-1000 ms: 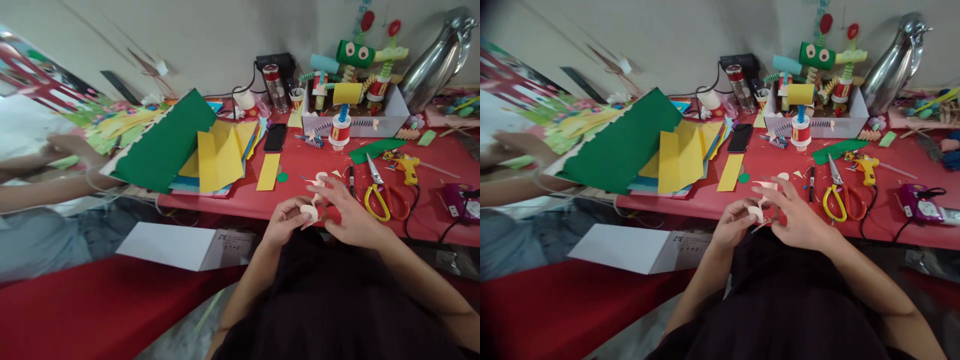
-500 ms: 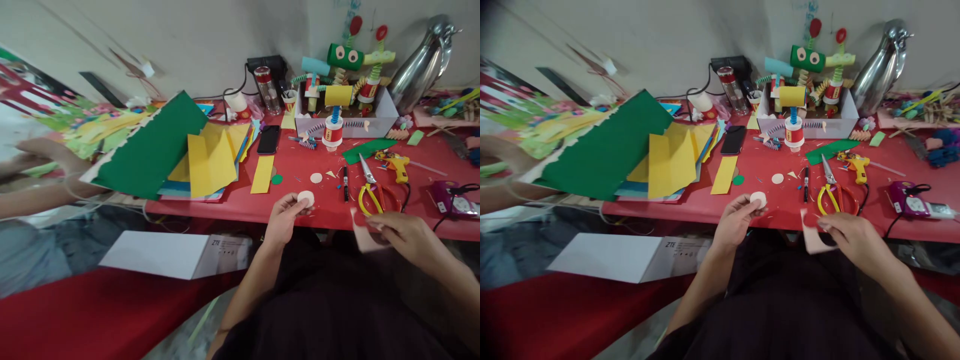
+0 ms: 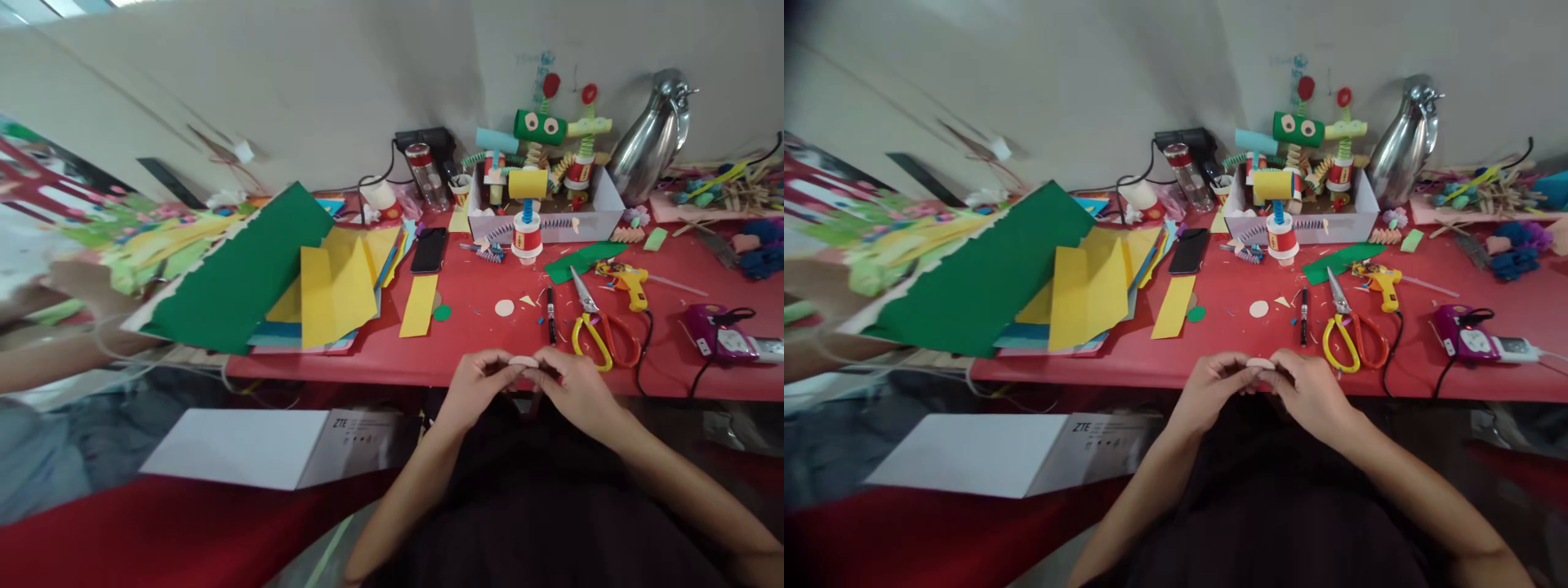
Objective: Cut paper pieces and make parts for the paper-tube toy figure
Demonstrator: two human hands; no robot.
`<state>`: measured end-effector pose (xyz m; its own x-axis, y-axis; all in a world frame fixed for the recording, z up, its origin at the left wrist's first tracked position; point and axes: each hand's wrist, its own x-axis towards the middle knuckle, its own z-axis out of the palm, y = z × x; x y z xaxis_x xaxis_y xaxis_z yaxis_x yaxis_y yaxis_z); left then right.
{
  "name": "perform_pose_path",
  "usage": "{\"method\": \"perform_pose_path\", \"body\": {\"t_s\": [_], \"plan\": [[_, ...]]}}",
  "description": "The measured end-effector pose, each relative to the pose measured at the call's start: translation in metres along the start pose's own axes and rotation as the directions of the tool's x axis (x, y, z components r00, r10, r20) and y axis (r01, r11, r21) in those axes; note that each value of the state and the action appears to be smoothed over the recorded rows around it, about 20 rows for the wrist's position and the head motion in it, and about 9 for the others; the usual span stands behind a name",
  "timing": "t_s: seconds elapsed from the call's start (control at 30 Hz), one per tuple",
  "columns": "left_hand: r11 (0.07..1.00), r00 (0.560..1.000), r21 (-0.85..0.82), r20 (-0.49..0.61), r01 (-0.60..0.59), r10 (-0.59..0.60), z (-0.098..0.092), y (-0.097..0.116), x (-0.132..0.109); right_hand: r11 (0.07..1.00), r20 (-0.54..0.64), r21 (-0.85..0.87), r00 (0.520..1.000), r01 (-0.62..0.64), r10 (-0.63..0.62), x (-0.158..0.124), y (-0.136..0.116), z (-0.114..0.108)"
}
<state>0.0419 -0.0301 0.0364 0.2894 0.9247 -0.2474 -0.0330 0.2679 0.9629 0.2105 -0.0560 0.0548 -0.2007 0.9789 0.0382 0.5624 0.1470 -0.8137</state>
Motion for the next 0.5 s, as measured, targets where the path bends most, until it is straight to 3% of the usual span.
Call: {"method": "perform_pose_path", "body": {"t_s": [0.13, 0.23, 0.37, 0.43, 0.5], "plan": [[0.998, 0.998, 0.065, -0.065, -0.016, 0.020, -0.024, 0.001, 0.008, 1.000, 0.055, 0.005, 0.998, 0.016, -0.016, 0.022, 0.009, 0.004], [0.978, 0.981, 0.191, -0.157, -0.081, 0.112, -0.043, 0.004, 0.033, 0.972, 0.046, -0.236, 0.999, 0.019, -0.009, 0.048, 0.017, -0.006], [0.887, 0.904, 0.433, -0.297, -0.159, 0.307, -0.060, 0.013, 0.075, 0.824, 0.094, -0.559, 0.994, 0.094, -0.050, 0.102, 0.022, 0.002], [0.866, 0.913, 0.481, -0.276, -0.139, 0.299, -0.066, 0.018, 0.092, 0.758, 0.064, -0.651, 0.998, 0.039, 0.003, 0.124, 0.023, 0.012], [0.859, 0.948, 0.493, -0.187, -0.137, 0.258, -0.071, 0.020, 0.106, 0.740, 0.067, -0.672, 0.995, -0.007, 0.070, 0.137, 0.024, 0.019]]}}
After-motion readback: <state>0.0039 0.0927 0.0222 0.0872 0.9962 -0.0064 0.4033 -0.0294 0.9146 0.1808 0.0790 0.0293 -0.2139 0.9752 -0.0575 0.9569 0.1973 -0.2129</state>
